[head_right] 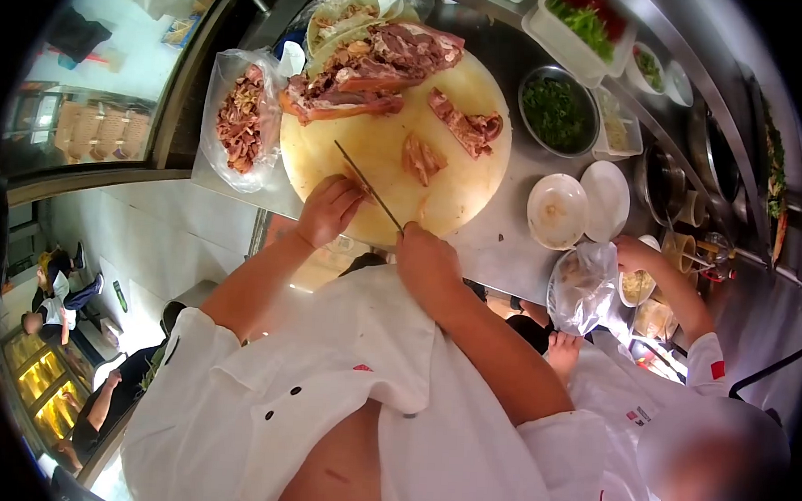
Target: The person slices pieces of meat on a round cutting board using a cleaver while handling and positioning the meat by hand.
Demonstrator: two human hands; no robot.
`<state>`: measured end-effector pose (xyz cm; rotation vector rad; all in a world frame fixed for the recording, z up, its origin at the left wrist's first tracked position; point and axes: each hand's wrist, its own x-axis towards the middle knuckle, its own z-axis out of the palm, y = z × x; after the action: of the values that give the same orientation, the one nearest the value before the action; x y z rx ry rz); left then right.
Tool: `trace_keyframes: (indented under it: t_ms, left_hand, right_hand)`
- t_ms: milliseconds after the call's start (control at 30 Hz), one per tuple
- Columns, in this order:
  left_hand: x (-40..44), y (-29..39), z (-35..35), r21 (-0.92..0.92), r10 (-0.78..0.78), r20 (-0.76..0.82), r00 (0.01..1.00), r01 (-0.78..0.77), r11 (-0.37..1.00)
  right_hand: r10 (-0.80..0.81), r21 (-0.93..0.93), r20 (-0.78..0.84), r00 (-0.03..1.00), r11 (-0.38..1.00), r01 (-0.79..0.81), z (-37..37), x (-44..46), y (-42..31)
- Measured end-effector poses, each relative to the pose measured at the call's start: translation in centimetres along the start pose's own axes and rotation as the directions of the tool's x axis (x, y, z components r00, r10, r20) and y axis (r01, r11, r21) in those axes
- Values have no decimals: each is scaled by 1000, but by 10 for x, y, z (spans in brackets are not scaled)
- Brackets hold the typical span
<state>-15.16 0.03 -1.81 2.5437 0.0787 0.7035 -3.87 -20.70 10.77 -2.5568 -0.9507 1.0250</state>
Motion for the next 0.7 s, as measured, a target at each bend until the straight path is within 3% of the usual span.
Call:
trace_keyframes:
  t_ms: [133,233,700]
  left_hand:
    - [4,-1,-3,16,31,15,999,-31,999]
    - [3,-2,-2,-7,13,25,1000,-13,1000]
    - [5,-9,-1,-81,22,77,997,-16,997]
  right_hand:
    - [-76,-58,-64,995,996,73,9,-9,3]
    - [-61,-40,25,998,997,62,-1,-16,-3]
    - [-83,-10,46,996,996,83,28,34,-19]
